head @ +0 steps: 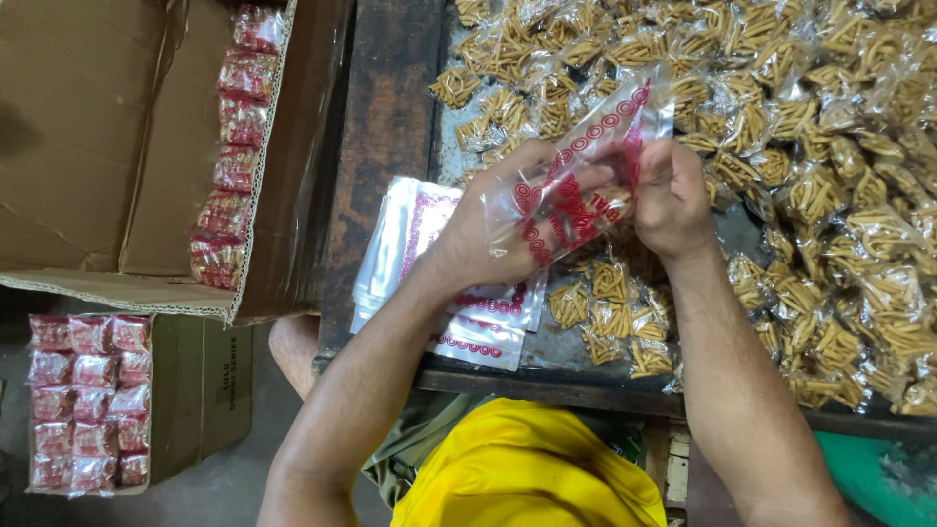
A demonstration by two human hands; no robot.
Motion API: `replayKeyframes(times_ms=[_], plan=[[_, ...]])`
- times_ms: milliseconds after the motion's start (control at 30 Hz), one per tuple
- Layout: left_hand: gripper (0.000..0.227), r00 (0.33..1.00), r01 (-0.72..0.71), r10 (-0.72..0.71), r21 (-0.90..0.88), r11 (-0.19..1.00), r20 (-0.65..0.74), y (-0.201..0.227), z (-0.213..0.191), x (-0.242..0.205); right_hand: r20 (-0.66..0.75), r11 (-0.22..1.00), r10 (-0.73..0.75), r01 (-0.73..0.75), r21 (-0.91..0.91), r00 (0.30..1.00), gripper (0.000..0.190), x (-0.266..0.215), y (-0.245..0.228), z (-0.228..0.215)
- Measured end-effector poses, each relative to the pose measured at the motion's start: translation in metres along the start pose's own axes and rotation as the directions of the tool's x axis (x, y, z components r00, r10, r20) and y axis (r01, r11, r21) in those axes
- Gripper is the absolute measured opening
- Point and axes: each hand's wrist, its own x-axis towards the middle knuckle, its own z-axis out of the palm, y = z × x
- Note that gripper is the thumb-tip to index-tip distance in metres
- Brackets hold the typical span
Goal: The person repeatedly scoops small snack sticks from a table into clear plastic bags, seals them, and places them into a cardboard box. The process is continuous and repetitive throughout the clip.
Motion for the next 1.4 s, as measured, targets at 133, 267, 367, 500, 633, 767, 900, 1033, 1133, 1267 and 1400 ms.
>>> replayKeyframes(times_ms=[133, 267, 367, 500, 633, 767, 900, 1033, 1133, 1267, 1400], plan=[[0.025, 0.999, -0.039, 0.039, -0.027, 0.999, 0.014, -0.014, 0.003, 0.0, -0.016, 0.999, 0.012, -0.012, 0.035, 1.0, 0.068, 0.002, -0.007, 0.001], [0.03, 0.997, -0.069, 0.07, -0.046, 0.997, 0.017, -0.027, 0.006, 0.0, -0.001, 1.0, 0.022, -0.022, 0.009, 1.0, 0.069, -0.006, 0.02, -0.006], [0.034, 0.995, -0.097, 0.098, -0.066, 0.993, 0.016, -0.028, 0.006, -0.001, 0.06, 0.997, -0.007, 0.003, 0.073, 0.998, 0.072, 0.003, 0.001, 0.001], [0.025, 0.989, -0.148, 0.148, 0.035, 0.988, -0.025, -0.017, 0.003, -0.003, 0.039, 0.999, -0.021, 0.019, 0.045, 0.999, 0.073, -0.004, -0.002, 0.007], [0.013, 0.975, -0.219, 0.222, 0.281, 0.934, 0.023, -0.029, 0.001, 0.001, -0.025, 0.999, -0.041, 0.04, -0.035, 0.999, 0.069, -0.007, -0.013, 0.017], [0.023, 0.978, -0.208, 0.203, 0.179, 0.962, 0.046, -0.033, -0.001, 0.001, -0.068, 0.993, -0.033, 0.025, -0.117, 0.997, 0.068, -0.007, -0.005, 0.012], [0.037, 0.967, -0.255, 0.248, 0.161, 0.954, 0.06, -0.048, 0.004, -0.003, 0.053, 0.989, 0.14, -0.142, 0.034, 0.989, 0.094, -0.01, 0.037, -0.011], [0.029, 0.961, -0.275, 0.259, 0.361, 0.891, 0.091, -0.036, 0.007, -0.006, -0.097, 0.94, 0.338, -0.33, 0.089, 0.936, 0.086, -0.004, 0.016, -0.006], [0.027, 0.973, -0.229, 0.22, 0.414, 0.881, 0.07, -0.047, 0.014, -0.005, 0.013, 0.97, 0.228, -0.226, -0.087, 0.974, 0.065, 0.0, -0.013, -0.002], [0.023, 0.935, -0.328, 0.349, 0.51, 0.795, 0.057, -0.023, 0.009, -0.012, 0.086, 0.967, 0.253, -0.251, -0.036, 0.964, 0.054, 0.003, -0.027, -0.005], [0.029, 0.932, -0.344, 0.347, 0.567, 0.748, 0.107, -0.047, 0.021, -0.01, 0.15, 0.97, 0.233, -0.242, 0.038, 0.961, 0.048, 0.004, -0.016, -0.008]])
